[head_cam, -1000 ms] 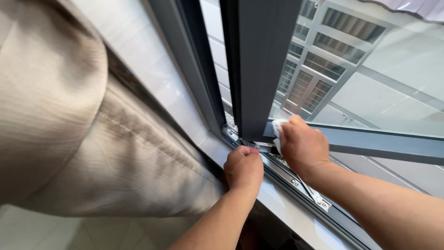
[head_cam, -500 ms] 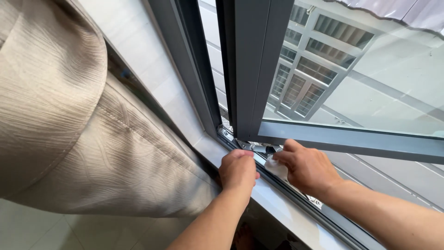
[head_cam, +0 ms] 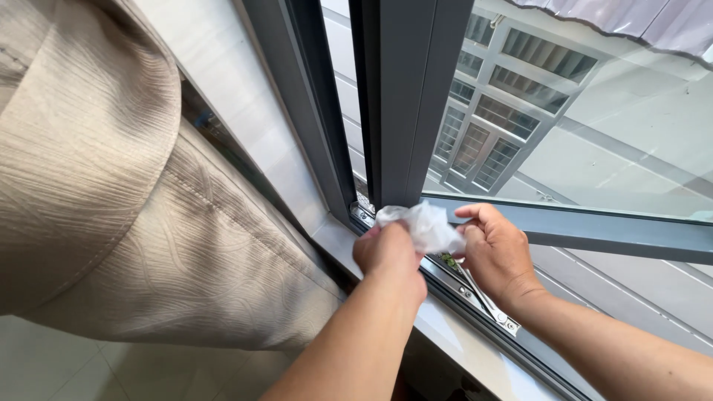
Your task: Cleaning the bottom frame and glass of an open window using a white cloth.
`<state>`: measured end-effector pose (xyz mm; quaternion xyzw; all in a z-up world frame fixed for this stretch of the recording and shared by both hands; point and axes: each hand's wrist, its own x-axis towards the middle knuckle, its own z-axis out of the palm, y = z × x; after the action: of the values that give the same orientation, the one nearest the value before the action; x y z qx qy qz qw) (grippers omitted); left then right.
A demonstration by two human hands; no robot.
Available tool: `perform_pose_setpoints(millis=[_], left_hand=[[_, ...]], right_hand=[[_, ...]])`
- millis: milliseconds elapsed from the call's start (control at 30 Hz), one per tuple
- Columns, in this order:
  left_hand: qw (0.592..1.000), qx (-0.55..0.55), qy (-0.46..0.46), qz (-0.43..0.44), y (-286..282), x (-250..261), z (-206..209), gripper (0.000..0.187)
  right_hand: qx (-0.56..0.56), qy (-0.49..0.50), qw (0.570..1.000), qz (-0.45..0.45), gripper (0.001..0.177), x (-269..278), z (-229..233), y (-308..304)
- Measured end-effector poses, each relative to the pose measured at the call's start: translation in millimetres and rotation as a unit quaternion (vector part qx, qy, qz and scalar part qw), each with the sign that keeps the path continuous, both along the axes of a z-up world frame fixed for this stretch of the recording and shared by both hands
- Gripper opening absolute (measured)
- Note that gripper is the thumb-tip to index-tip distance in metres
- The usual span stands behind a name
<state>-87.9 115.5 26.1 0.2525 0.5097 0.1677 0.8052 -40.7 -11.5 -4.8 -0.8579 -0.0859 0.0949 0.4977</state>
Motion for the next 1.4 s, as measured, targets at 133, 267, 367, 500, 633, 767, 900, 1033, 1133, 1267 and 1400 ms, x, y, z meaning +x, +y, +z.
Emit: perform_pose_setpoints(millis=[133, 267, 367, 500, 633, 767, 900, 1033, 1133, 1267, 1400], left_hand=[[1.0, 0.015, -0.022, 0.004, -5, 10, 49, 0.029], [0.998, 0.038, -0.047, 0.009, -10, 16, 76, 0.028], [0.996, 0.081, -0.03, 0.0, -9, 16, 68, 0.026], [0.988, 0.084, 0.12, -0.051, 3, 38, 0, 0.023], [0.978, 0.091, 0.164, -0.091, 9, 38, -22, 0.025], [0.974, 0.09, 0.193, -0.075, 9, 29, -21, 0.031], [0.992, 0.004, 0.115, -0.047, 8, 35, -52, 0.032], [0.992, 0.005, 0.102, -0.07, 12, 35, -48, 0.031], [0.974, 0.071, 0.182, -0.118, 11, 35, -53, 0.029], [0.951, 0.144, 0.149, -0.228, -23, 45, -80, 0.02], [0.925, 0.152, 0.035, -0.346, -62, 35, -54, 0.028]], right_hand=[[-0.01, 0.128, 0.992, 0.001, 0.028, 5, -6, -8], [0.015, 0.186, 0.982, 0.018, 0.031, 10, -14, -14], [0.009, 0.217, 0.976, 0.034, 0.031, 11, -23, -15], [-0.007, 0.236, 0.97, 0.061, 0.031, 15, -44, -22], [-0.014, 0.245, 0.967, 0.076, 0.03, 20, -47, -35], [-0.06, 0.263, 0.96, 0.072, 0.035, 18, -48, -42], [-0.075, 0.27, 0.957, 0.076, 0.036, 19, -50, -46], [-0.095, 0.281, 0.952, 0.079, 0.034, 19, -45, -44], [-0.083, 0.292, 0.949, 0.081, 0.035, 22, -49, -48], [-0.08, 0.268, 0.956, 0.093, 0.032, 27, -66, -61], [-0.178, 0.217, 0.959, 0.041, 0.027, 20, -52, -66]])
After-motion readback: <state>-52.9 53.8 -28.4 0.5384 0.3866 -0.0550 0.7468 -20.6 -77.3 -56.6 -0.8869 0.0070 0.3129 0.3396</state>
